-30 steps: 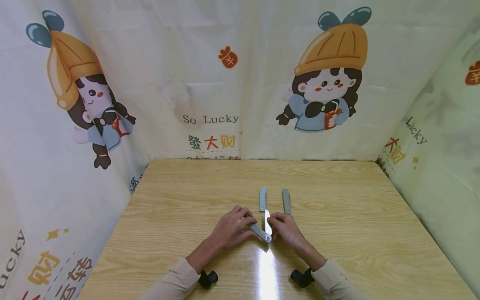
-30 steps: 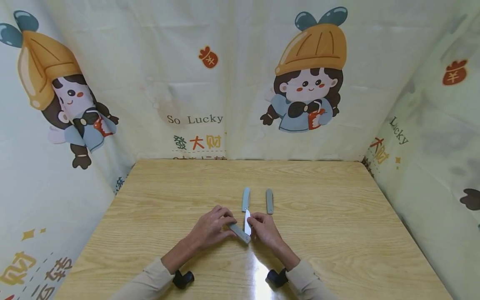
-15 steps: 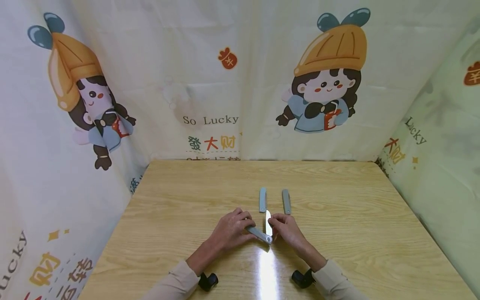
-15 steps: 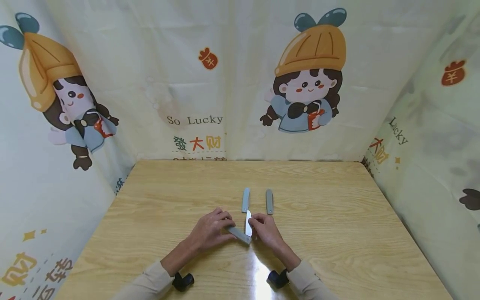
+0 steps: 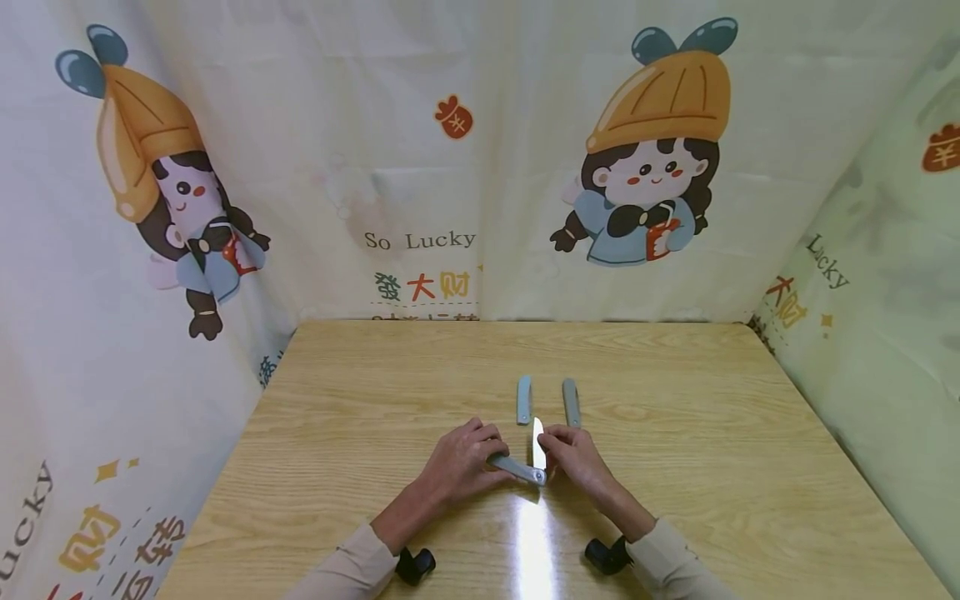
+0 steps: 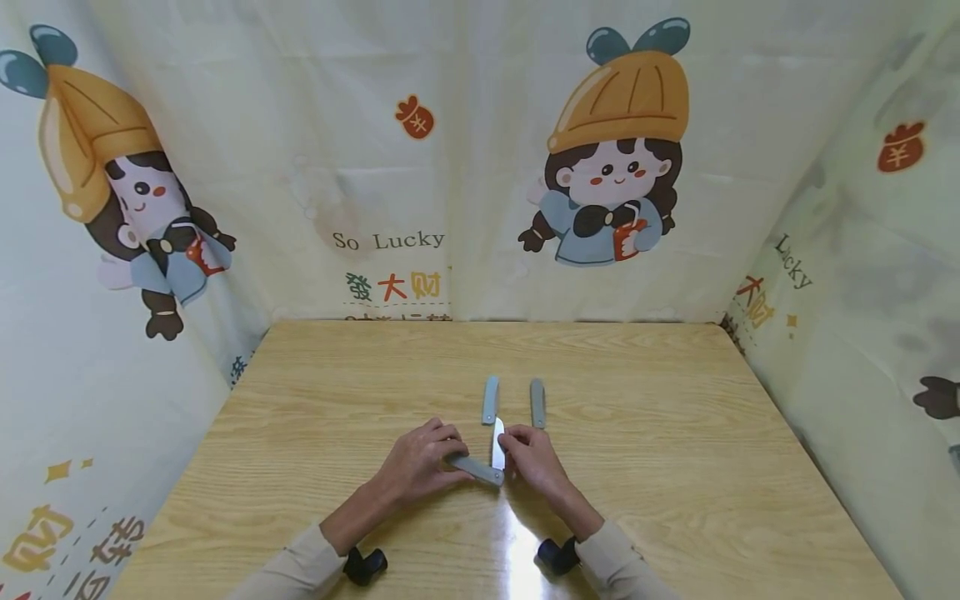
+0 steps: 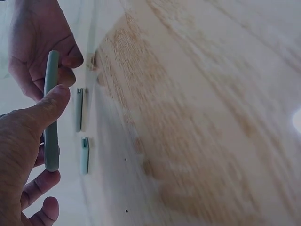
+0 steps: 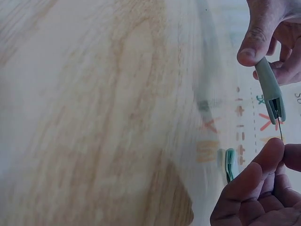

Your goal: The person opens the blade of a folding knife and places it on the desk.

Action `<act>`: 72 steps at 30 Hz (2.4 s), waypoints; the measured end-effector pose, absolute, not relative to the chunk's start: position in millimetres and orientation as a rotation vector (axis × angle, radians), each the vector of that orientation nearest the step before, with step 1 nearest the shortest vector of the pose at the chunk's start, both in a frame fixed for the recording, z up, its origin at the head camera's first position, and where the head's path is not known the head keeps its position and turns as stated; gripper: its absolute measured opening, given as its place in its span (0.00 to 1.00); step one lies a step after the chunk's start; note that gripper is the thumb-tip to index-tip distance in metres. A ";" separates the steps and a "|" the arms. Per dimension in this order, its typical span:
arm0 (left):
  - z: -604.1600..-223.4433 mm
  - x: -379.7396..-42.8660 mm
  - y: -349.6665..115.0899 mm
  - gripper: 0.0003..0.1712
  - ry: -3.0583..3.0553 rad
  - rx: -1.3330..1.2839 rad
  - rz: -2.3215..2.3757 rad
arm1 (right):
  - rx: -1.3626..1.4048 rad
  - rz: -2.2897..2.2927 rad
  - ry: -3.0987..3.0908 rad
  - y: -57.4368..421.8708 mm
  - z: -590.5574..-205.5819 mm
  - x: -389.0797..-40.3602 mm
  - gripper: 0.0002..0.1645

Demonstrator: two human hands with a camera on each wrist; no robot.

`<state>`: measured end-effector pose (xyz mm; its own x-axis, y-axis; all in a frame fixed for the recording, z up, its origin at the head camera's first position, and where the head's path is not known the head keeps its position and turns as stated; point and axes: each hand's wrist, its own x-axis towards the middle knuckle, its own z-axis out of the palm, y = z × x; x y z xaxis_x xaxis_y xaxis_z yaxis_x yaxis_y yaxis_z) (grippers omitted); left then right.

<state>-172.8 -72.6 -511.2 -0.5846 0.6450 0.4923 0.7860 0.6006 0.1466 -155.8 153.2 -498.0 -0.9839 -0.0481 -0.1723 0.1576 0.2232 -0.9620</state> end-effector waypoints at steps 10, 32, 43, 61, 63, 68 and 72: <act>-508.4 -170.8 -73.3 0.18 -2.455 -1.138 -0.525 | 0.155 -1.857 2.341 153.9 -497.8 -156.9 0.12; -515.4 -162.9 -75.7 0.20 -2.421 -1.058 -0.582 | 0.134 -1.901 2.293 162.8 -501.7 -159.2 0.14; -518.4 -160.7 -78.1 0.20 -2.396 -0.998 -0.628 | 0.183 -1.944 2.266 163.8 -502.2 -158.3 0.12; -523.6 -151.9 -76.2 0.19 -2.397 -0.923 -0.692 | 0.185 -1.965 2.249 164.2 -507.5 -163.3 0.13; -524.0 -151.1 -75.5 0.19 -2.405 -0.918 -0.699 | 0.175 -1.963 2.252 164.6 -507.2 -162.9 0.13; -524.3 -149.0 -73.9 0.19 -2.432 -0.884 -0.731 | 0.135 -1.970 2.233 166.2 -505.7 -160.1 0.14; -523.4 -147.3 -73.0 0.19 -2.450 -0.848 -0.742 | 0.136 -1.980 2.220 166.3 -505.1 -159.5 0.14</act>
